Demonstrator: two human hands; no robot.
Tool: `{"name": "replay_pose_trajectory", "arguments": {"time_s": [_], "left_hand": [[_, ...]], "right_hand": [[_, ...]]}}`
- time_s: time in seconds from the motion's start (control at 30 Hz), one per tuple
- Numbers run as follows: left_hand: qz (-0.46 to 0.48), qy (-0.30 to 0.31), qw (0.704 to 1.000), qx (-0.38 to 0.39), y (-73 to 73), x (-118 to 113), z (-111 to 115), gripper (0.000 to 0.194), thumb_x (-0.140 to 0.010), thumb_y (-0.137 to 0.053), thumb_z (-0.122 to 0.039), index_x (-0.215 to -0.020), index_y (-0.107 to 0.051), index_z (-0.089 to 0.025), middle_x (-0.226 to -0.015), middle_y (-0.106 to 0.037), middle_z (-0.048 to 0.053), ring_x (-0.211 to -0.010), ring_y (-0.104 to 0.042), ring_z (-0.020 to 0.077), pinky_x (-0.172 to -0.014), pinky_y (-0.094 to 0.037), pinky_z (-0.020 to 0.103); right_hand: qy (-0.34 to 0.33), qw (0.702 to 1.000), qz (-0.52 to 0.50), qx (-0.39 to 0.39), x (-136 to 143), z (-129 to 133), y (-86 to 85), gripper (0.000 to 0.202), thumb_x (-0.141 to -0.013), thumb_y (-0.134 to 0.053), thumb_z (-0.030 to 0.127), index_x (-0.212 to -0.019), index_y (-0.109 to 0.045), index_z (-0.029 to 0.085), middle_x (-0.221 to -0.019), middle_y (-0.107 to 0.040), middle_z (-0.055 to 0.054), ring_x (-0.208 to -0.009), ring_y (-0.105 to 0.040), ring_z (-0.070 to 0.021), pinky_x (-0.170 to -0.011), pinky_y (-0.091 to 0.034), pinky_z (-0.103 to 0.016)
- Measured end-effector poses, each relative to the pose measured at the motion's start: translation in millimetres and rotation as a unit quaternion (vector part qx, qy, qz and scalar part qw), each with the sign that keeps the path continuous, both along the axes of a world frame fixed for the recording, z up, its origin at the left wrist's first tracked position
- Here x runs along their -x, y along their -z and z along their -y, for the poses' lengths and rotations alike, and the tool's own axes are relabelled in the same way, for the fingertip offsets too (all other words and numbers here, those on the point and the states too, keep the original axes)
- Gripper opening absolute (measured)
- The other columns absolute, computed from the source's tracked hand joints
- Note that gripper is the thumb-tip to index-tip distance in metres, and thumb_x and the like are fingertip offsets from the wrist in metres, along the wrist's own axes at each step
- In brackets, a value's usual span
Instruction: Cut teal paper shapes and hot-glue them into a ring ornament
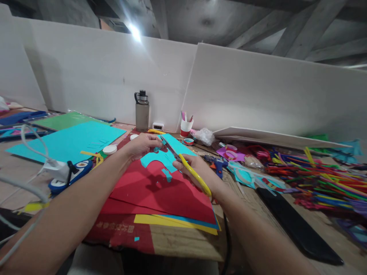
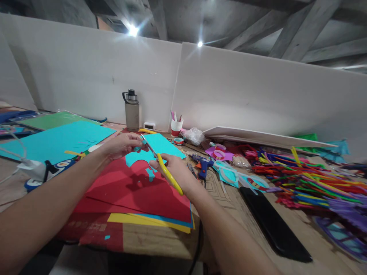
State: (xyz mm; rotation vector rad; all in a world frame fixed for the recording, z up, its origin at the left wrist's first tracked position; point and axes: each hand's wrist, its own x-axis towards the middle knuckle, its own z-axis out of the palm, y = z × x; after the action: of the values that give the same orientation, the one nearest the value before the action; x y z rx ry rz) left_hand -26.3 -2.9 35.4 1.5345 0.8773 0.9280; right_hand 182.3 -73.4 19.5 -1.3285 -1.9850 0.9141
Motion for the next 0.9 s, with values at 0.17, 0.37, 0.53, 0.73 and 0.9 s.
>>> {"name": "replay_pose_trajectory", "arguments": {"time_s": [0.17, 0.37, 0.53, 0.73, 0.9], "left_hand": [[0.008, 0.009, 1.0, 0.008, -1.4, 2.2, 1.4, 0.015, -0.065, -0.068, -0.025, -0.06, -0.062, -0.012, -0.074, -0.067, 0.01, -0.071, -0.061, 0.0165, -0.055, -0.038, 0.025], [-0.049, 0.013, 0.997, 0.059, 4.6, 4.4, 1.0, 0.025, -0.066, -0.071, -0.035, -0.07, -0.061, -0.013, -0.083, -0.07, 0.011, -0.073, -0.066, 0.0192, -0.058, -0.043, 0.026], [-0.084, 0.055, 0.993, 0.068, 12.1, -0.7, -1.0, 0.028, -0.067, -0.071, -0.039, -0.075, -0.062, -0.013, -0.079, -0.07, 0.009, -0.062, -0.063, 0.0138, -0.05, -0.04, 0.022], [-0.115, 0.082, 0.989, 0.043, 18.3, -6.5, -0.1, 0.028, -0.068, -0.069, -0.041, -0.074, -0.064, -0.013, -0.075, -0.069, 0.008, -0.054, -0.06, 0.0114, -0.043, -0.035, 0.02], [-0.153, 0.096, 0.984, 0.008, 19.0, -9.8, 3.1, 0.024, -0.069, -0.067, -0.04, -0.071, -0.067, -0.015, -0.071, -0.07, 0.007, -0.047, -0.055, 0.0104, -0.042, -0.033, 0.022]], "right_hand": [[0.034, 0.998, -0.007, 0.05, 5.7, 5.5, -3.4, 0.037, -0.078, -0.052, 0.056, -0.08, -0.053, 0.02, -0.05, -0.045, 0.006, -0.033, -0.038, -0.0059, -0.032, -0.027, -0.017], [0.084, 0.994, 0.055, 0.035, 3.3, -5.9, 6.9, 0.044, -0.08, -0.048, 0.059, -0.094, -0.059, 0.019, -0.054, -0.053, 0.003, -0.039, -0.047, -0.0101, -0.039, -0.034, -0.02], [0.169, 0.946, 0.26, -0.09, -1.8, -22.0, 24.2, 0.038, -0.078, -0.054, 0.051, -0.096, -0.063, 0.018, -0.083, -0.068, -0.009, -0.075, -0.063, -0.0209, -0.058, -0.039, -0.025], [0.178, 0.894, 0.399, -0.101, -2.0, -21.1, 34.1, 0.03, -0.08, -0.051, 0.032, -0.104, -0.06, 0.015, -0.09, -0.067, -0.015, -0.085, -0.064, -0.0258, -0.066, -0.041, -0.029], [0.113, 0.886, 0.438, -0.098, -3.7, -15.2, 25.6, 0.027, -0.08, -0.053, 0.026, -0.1, -0.063, 0.012, -0.093, -0.066, -0.019, -0.091, -0.061, -0.0289, -0.071, -0.041, -0.032]]}}
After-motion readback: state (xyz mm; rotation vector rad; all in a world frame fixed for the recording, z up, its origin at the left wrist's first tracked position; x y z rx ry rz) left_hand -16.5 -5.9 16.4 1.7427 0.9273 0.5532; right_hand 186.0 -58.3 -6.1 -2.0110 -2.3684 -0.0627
